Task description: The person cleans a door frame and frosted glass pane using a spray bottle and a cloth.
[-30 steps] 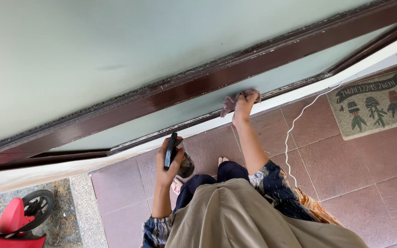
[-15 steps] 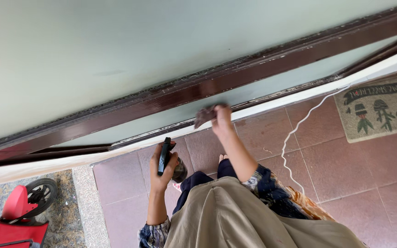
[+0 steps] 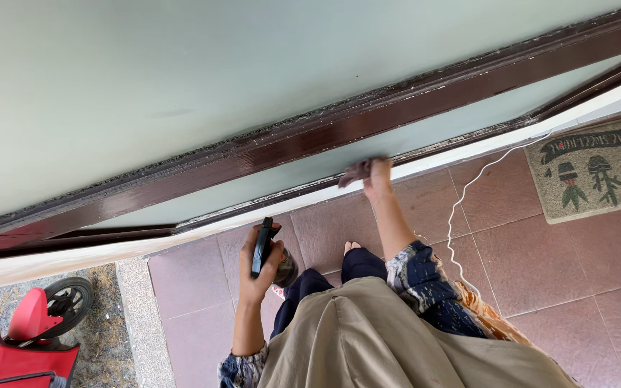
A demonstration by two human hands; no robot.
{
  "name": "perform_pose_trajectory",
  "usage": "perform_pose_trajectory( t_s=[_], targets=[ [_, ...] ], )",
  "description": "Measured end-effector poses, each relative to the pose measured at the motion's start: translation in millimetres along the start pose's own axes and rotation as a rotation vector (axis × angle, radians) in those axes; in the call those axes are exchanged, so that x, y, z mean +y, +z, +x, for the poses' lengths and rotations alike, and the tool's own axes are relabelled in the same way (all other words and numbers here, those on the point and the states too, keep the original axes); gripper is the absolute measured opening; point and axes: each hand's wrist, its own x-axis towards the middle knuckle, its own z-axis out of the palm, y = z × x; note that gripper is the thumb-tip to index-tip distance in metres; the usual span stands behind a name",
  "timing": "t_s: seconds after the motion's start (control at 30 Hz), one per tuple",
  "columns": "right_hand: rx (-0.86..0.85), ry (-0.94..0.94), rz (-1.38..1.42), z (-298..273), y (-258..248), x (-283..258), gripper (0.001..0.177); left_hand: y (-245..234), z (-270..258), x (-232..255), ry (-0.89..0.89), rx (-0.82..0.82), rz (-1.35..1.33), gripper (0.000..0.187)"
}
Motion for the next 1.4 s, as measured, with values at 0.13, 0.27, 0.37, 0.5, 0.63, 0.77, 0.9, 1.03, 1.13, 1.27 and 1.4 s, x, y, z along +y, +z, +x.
perform_pose_trajectory(
  t_s=[0.13, 0.27, 0.37, 0.5, 0.63, 0.77, 0.9, 1.03, 1.13, 1.27, 1.4],
  targets=[
    [0.05, 0.279, 0.023, -38.3, 51.1, 25.9, 0.017, 3.7, -1.2, -0.2, 0.004, 0.009, 0.042, 0.034],
    [0.18, -0.027, -0.02, -60.1, 79.3, -3.8, 0.027, 12.6, 0.9, 8.3, 0.013, -0.017, 0.026, 0.034],
    [0.314, -0.21, -0.096, -55.5, 59.6, -53.2, 0.045, 22.5, 2.1, 15.5, 0.026, -0.026, 0.065, 0.034],
    [0.329, -0.579, -0.224, -0.2, -6.4, -67.6, 0.047, 32.5, 5.8, 17.9, 0.063, -0.046, 0.102, 0.034],
    [0.452, -0.296, -0.159, 35.4, -44.2, -35.4, 0.032, 35.1, 2.3, 14.1, 0.028, -0.079, 0.036, 0.033],
    [0.209, 0.082, -0.206, 35.0, -51.3, 1.6, 0.007, 34.4, -3.6, 7.0, -0.036, -0.06, 0.093, 0.032],
    [0.136, 0.102, -0.285, -7.9, -2.0, 57.7, 0.044, 30.8, -5.2, 2.5, -0.008, -0.07, 0.024, 0.031],
    [0.203, -0.118, -0.29, -33.1, 27.3, 17.1, 0.045, 33.4, -1.3, 2.5, -0.08, -0.051, 0.085, 0.032],
    [0.344, 0.001, -0.15, -25.9, 9.0, -47.6, 0.043, 35.8, 0.5, 3.1, -0.041, -0.061, 0.064, 0.032],
    [0.096, -0.749, -0.038, 39.4, -64.9, -69.7, 0.037, 43.2, 5.9, 5.8, -0.054, -0.061, 0.135, 0.032],
    [0.431, -0.318, 0.075, 64.7, -91.5, -61.0, 0.034, 45.1, 4.6, 5.1, -0.068, -0.083, 0.12, 0.032]
  ],
)
